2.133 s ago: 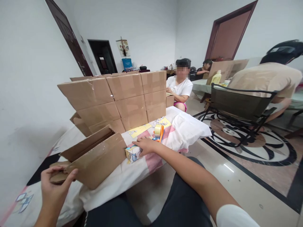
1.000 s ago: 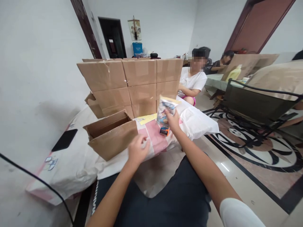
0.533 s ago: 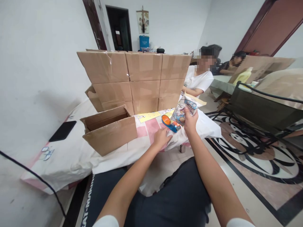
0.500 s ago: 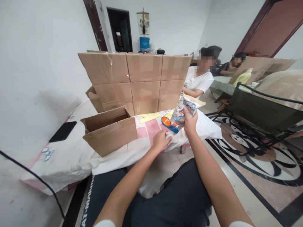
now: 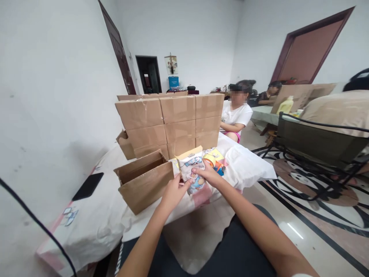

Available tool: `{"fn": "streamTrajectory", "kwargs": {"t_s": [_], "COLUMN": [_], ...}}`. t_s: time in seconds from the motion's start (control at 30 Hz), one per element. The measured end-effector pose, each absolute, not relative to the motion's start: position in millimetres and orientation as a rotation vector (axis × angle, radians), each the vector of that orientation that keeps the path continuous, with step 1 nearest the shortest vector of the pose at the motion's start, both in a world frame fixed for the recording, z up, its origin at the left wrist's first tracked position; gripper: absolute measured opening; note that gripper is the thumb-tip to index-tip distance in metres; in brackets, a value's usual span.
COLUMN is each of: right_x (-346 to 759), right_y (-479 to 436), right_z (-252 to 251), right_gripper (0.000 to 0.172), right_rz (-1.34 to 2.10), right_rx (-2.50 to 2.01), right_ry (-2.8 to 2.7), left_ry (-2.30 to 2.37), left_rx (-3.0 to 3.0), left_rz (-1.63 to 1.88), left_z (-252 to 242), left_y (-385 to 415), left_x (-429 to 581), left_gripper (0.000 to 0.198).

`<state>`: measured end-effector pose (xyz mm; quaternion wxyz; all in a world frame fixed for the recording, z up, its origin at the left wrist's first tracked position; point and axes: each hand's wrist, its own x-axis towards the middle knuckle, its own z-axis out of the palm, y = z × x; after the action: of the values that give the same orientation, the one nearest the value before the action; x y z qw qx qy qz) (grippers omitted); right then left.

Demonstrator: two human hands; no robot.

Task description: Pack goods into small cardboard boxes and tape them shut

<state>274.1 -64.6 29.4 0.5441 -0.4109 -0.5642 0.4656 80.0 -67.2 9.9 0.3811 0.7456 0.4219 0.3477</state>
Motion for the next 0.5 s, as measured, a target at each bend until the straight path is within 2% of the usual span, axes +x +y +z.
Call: {"fn": "streamTrajectory", "kwargs": {"t_s": [0.13, 0.2, 0.3, 0.43, 0.5], "right_x": [276.3, 280.6, 284.6, 284.8, 279.1], "right_y": [-68.5, -68.1, -63.6, -51.8, -45.6], "right_z": [21.0, 19.0, 23.7, 48.5, 67.5], "right_gripper": [0.060, 0.058, 0.052, 0.047, 0.047], "right_rz": [1.147, 1.121, 1.098, 0.951, 0.909], "right_rx": [-0.938, -0.930, -0.923, -0.919, -0.895], "right_ry": [-1.542, -1.666, -1.656, -1.476, -1.446], "left_ry": [1.139, 1.206, 1.541, 2.093, 2.160], "left_rx": [1.962, 2.027, 2.132, 2.312, 2.464], "left_rz": [0.931, 0.901, 0.836, 1.175, 0.944], "left_z": [8.7, 13.8, 30.5, 56.2, 64.6], "left_y": [-77.3, -82.8, -89.2, -82.0, -74.8], "left_x": [75.3, 73.6, 60.8, 15.2, -8.7], "left_gripper": [0.043, 0.046, 0.050, 0.060, 0.051]}}
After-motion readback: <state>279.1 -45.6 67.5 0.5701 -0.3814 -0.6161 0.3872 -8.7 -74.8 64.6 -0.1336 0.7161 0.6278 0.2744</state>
